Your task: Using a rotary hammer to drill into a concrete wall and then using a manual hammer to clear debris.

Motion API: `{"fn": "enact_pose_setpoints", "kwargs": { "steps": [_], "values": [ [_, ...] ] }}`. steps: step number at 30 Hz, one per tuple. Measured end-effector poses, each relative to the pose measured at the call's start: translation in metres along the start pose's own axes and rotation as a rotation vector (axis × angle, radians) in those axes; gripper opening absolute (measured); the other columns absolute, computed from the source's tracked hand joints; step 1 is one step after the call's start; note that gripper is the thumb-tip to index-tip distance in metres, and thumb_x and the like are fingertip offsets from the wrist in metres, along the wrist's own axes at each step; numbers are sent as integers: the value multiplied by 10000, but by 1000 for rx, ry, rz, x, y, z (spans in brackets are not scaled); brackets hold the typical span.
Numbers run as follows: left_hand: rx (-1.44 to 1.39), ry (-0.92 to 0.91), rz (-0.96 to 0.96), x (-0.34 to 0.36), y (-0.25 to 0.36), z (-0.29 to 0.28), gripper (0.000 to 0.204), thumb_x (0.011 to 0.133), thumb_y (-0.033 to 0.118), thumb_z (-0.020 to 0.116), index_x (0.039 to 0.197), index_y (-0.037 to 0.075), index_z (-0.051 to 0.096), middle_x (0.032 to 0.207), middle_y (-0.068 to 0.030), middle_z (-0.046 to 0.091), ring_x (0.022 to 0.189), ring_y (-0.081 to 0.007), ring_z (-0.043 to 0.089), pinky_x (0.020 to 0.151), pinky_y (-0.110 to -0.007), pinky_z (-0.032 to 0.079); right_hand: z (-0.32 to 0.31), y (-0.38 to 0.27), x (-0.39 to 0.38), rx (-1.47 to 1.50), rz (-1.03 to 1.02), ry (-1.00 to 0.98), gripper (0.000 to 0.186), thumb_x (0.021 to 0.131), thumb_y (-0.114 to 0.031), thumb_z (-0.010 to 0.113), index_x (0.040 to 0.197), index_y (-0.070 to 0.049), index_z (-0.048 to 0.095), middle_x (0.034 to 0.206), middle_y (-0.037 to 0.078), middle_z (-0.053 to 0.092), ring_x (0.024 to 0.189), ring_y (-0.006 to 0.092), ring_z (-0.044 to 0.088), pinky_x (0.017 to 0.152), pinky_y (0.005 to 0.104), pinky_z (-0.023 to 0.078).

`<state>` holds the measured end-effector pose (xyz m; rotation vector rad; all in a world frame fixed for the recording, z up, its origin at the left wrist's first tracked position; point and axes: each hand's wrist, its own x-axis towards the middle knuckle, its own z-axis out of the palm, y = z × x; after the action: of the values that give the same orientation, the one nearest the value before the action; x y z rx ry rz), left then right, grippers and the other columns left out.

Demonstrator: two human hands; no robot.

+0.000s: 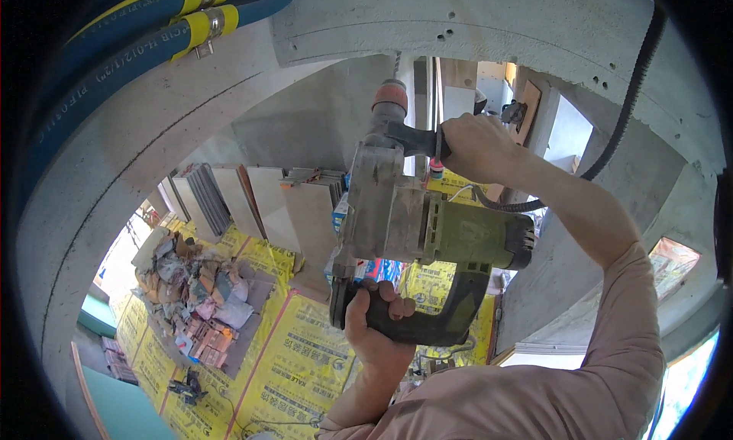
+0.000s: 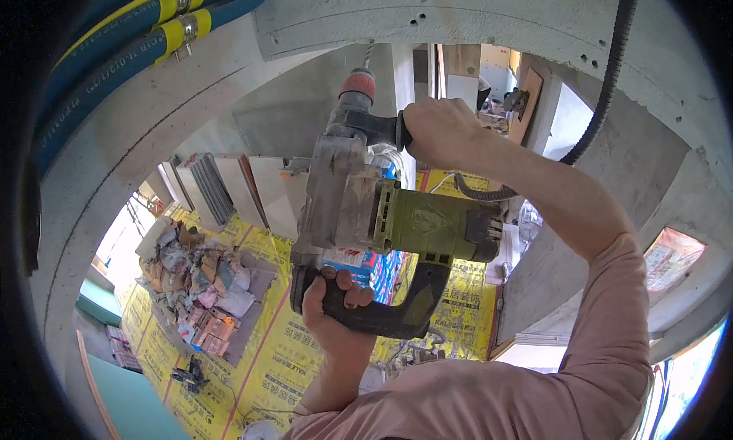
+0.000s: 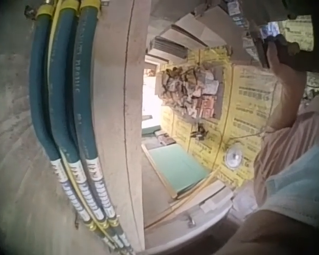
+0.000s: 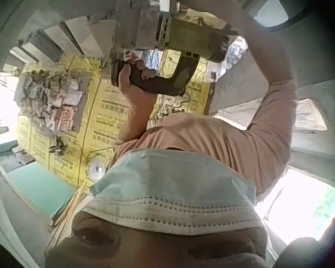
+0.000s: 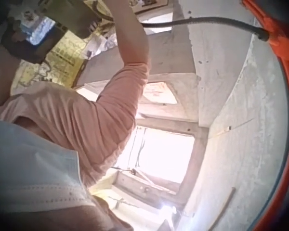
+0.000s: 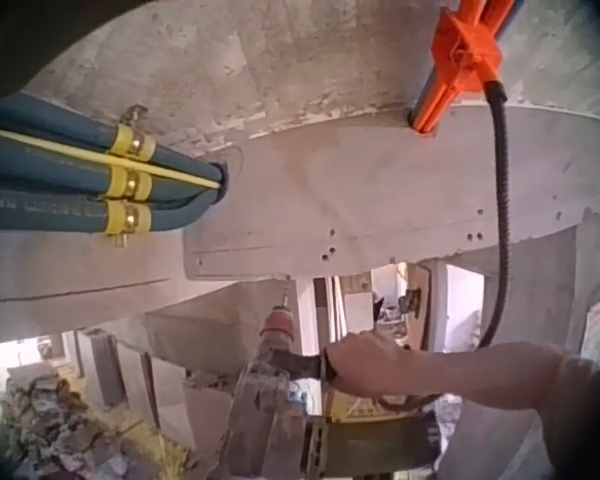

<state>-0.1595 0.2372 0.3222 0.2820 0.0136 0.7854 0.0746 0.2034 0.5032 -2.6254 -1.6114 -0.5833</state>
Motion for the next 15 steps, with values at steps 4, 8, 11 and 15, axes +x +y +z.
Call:
{"fn": "enact_pose_setpoints", "kwargs": {
  "steps": [4, 8, 11, 15],
  "values": [
    [14, -6, -6, -15, 19, 27, 145, 940, 268, 575, 998, 136, 571, 872, -26, 552, 632, -139, 404, 640, -313, 366, -25, -9, 5, -25, -30, -65, 262, 829, -209, 667, 876, 49, 671, 837, 230, 691, 862, 371, 707, 823, 462, 556],
    [-5, -31, -3, -21, 43, 61, 146, 952, 272, 570, 1000, 134, 572, 869, -23, 556, 631, -130, 403, 636, -314, 368, -56, -18, 11, -26, -5, -165, 244, 823, -164, 638, 888, 69, 673, 860, 263, 684, 864, 359, 708, 797, 453, 562],
    [-20, -26, 11, -15, 47, 79, 147, 966, 265, 577, 972, 118, 566, 809, -23, 542, 621, -123, 414, 631, -316, 380, -66, -16, 20, 70, 37, -228, 217, 794, -130, 630, 832, 80, 668, 820, 250, 688, 773, 332, 709, 724, 451, 552],
    [-43, -89, -40, 21, 40, 93, 156, 961, 238, 590, 916, 94, 553, 749, -30, 524, 633, -137, 457, 643, -323, 426, -54, 13, 30, 18, 41, -112, 214, 774, -157, 656, 816, 51, 684, 807, 251, 691, 785, 356, 711, 705, 458, 542]
  ]
}}
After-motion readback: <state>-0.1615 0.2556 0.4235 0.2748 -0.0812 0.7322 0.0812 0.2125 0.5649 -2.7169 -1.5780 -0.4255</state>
